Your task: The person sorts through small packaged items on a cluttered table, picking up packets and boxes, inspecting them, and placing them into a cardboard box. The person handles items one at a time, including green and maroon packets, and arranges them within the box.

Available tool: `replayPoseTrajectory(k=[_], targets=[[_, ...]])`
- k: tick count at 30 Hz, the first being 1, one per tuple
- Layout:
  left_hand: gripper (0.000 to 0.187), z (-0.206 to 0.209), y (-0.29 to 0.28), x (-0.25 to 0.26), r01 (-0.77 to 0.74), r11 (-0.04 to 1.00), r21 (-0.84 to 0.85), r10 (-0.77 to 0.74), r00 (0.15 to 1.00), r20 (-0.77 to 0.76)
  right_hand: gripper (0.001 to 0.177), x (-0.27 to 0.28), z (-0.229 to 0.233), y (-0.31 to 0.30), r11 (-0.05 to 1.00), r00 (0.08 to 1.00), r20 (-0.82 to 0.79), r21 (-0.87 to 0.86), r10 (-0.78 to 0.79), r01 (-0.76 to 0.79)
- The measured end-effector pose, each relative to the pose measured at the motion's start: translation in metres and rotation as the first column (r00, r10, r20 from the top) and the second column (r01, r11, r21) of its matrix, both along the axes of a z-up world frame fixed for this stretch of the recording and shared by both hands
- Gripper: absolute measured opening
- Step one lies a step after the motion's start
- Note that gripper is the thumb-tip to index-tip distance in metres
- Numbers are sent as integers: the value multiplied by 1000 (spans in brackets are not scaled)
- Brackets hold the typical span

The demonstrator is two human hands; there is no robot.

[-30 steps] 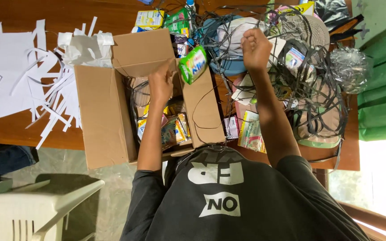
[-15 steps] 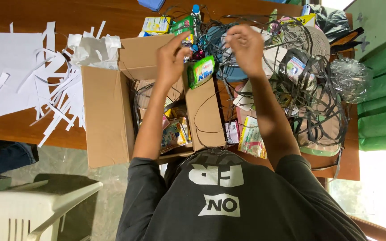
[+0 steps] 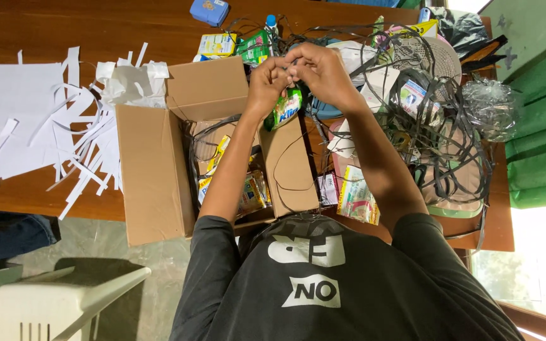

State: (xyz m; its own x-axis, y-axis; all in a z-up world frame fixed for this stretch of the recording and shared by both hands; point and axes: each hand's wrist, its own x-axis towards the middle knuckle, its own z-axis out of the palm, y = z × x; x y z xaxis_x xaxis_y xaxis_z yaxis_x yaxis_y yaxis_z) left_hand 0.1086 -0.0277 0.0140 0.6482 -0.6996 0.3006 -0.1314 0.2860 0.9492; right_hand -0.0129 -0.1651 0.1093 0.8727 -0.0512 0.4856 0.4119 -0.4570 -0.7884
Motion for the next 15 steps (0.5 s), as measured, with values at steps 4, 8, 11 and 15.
replayPoseTrajectory(k=[4, 8, 11, 15], targets=[[10, -14, -10, 4, 23, 999, 35, -20, 996, -84, 12, 2, 15, 3, 968, 985, -61, -204, -159, 143], [12, -14, -5, -1, 76, 996, 39, -75, 997, -22, 12, 10, 16, 3, 983, 987, -82, -134, -140, 129], [13, -9, 2, -7, 79, 995, 63, -80, 997, 13, 13, 14, 10, 1, 982, 987, -73, -131, -143, 133], [12, -7, 6, -13, 57, 998, 27, -57, 998, 9, 16, 17, 5, 0, 982, 981, -98, -108, -166, 155]])
